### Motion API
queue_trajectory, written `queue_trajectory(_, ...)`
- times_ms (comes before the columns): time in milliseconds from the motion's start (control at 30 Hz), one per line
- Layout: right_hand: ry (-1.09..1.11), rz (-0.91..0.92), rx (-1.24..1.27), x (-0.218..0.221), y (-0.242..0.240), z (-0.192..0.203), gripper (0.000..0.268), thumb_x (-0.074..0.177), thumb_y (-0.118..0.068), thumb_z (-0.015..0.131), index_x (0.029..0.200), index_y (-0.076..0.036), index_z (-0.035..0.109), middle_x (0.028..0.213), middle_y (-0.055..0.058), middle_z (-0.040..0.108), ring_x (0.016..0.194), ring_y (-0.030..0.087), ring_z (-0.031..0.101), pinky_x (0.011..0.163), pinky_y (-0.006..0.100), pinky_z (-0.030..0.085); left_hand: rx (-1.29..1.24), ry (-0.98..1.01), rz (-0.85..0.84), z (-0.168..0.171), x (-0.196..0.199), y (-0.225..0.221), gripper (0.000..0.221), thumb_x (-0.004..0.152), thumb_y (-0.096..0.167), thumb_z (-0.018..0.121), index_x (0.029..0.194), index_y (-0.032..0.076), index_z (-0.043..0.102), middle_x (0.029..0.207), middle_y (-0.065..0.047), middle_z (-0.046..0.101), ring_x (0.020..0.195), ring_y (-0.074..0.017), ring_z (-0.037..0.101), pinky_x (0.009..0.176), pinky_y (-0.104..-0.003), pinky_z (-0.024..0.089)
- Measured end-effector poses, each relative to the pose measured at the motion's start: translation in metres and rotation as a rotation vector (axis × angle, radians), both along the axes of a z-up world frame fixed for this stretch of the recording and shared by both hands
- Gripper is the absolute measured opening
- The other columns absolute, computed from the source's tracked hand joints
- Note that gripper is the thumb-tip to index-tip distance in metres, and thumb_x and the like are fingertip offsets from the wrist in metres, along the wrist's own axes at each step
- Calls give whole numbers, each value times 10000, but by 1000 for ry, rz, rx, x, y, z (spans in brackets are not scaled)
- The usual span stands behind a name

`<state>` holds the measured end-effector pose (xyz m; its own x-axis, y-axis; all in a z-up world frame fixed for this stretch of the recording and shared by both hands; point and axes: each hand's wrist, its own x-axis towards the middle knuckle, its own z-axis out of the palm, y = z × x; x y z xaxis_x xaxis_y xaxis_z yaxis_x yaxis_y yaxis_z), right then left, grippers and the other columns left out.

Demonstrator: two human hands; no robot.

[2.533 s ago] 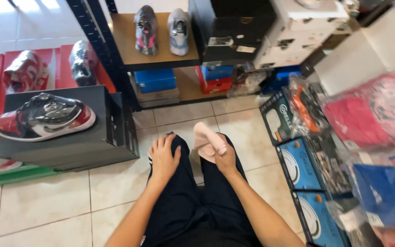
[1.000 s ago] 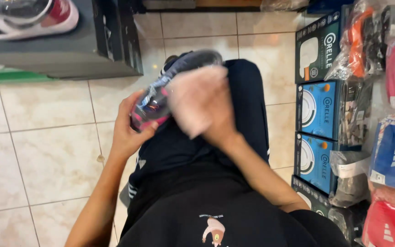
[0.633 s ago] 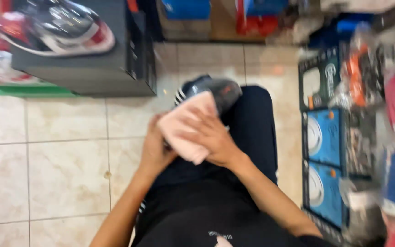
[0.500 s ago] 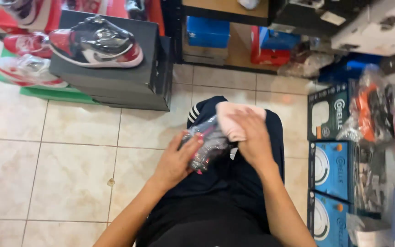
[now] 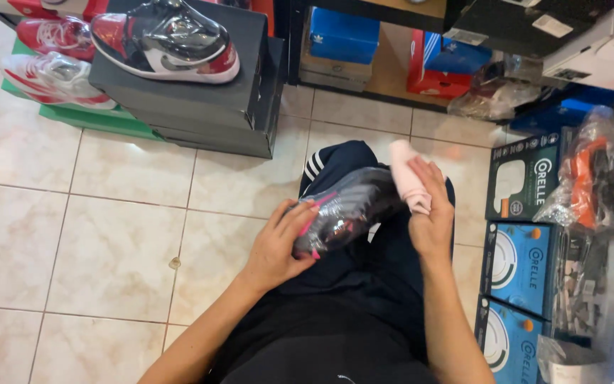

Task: Wiping and inspecting various shoes with a cloth in a storage or display area

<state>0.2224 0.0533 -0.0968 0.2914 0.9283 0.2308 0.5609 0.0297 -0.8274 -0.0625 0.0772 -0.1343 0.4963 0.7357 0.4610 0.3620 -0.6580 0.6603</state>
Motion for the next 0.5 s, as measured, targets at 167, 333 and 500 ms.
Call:
queue_trajectory(167,-85,67,-20,-88,-27,-34,503,1006,-311,394,1472,-185,537,1521,179,506,1469,459,320,1255,562,185,-235,-112,53,-13,1,7,826,685,240,904,1388,1,542,1331,-246,601,1221,-518,567,1081,-564,459)
queue_trajectory(333,-472,527,399,-77,-23,-88,661,1028,-655,153,1405,-397,630,1618,12,437,1550,433,226,1281,591,65,-169,68,-55,-15,0,13,930,654,135,896,1471,-14,477,1479,-206,504,1302,-456,534,1157,-475,415)
queue_trajectory(500,-497,-70,244,-24,7,-63,606,1118,-455,261,1542,-125,541,1648,157,355,1545,461,121,1276,556,56,-814,-377,161,10,14,19,867,685,213,962,1437,84,551,1263,-195,669,1208,-280,631,1107,-432,455)
